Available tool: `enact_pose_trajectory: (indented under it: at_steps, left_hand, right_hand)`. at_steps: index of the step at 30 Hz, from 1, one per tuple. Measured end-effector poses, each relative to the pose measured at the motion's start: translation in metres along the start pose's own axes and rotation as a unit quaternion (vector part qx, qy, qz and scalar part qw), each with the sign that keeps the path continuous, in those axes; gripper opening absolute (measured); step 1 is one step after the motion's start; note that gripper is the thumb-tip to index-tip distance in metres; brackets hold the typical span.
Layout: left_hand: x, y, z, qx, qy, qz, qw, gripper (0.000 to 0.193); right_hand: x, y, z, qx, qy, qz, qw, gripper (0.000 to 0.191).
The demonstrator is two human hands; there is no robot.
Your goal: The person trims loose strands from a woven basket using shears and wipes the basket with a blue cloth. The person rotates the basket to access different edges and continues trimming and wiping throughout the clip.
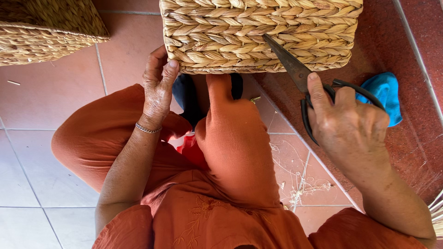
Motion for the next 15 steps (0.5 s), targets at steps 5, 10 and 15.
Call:
enact_pose_trajectory:
  at_steps: [5, 10, 15]
  left_hand:
    - [0.0016, -0.0018, -0.0013, 0.010, -0.008, 0.001, 1.000, 0.050]
    - [0.0027, -0.0029, -0.0024, 0.002, -0.005, -0.014, 1.000, 0.053]
    - [0.0039, -0.0038, -0.0018, 0.014, 0.002, 0.013, 1.000, 0.051]
  right_hand:
    - [0.0115, 0.0089, -0.0042, 0.025, 0.006, -0.007, 1.000, 0.042]
    - [0.0088, 0.0037, -0.0051, 0.024, 0.020, -0.023, 0.999, 0.045]
    - [0.0106, -0.0001, -0.0108, 0.050, 0.008, 0.017, 0.999, 0.044]
Point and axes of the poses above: each hand's wrist, its own z-axis away from the middle knuckle, its own y-axis out of the palm, x = y × z, the point moved 1 cm from there along -z, towards the middle knuckle, and after that the axes turned 13 degrees about -z, right-handed, at the moved point
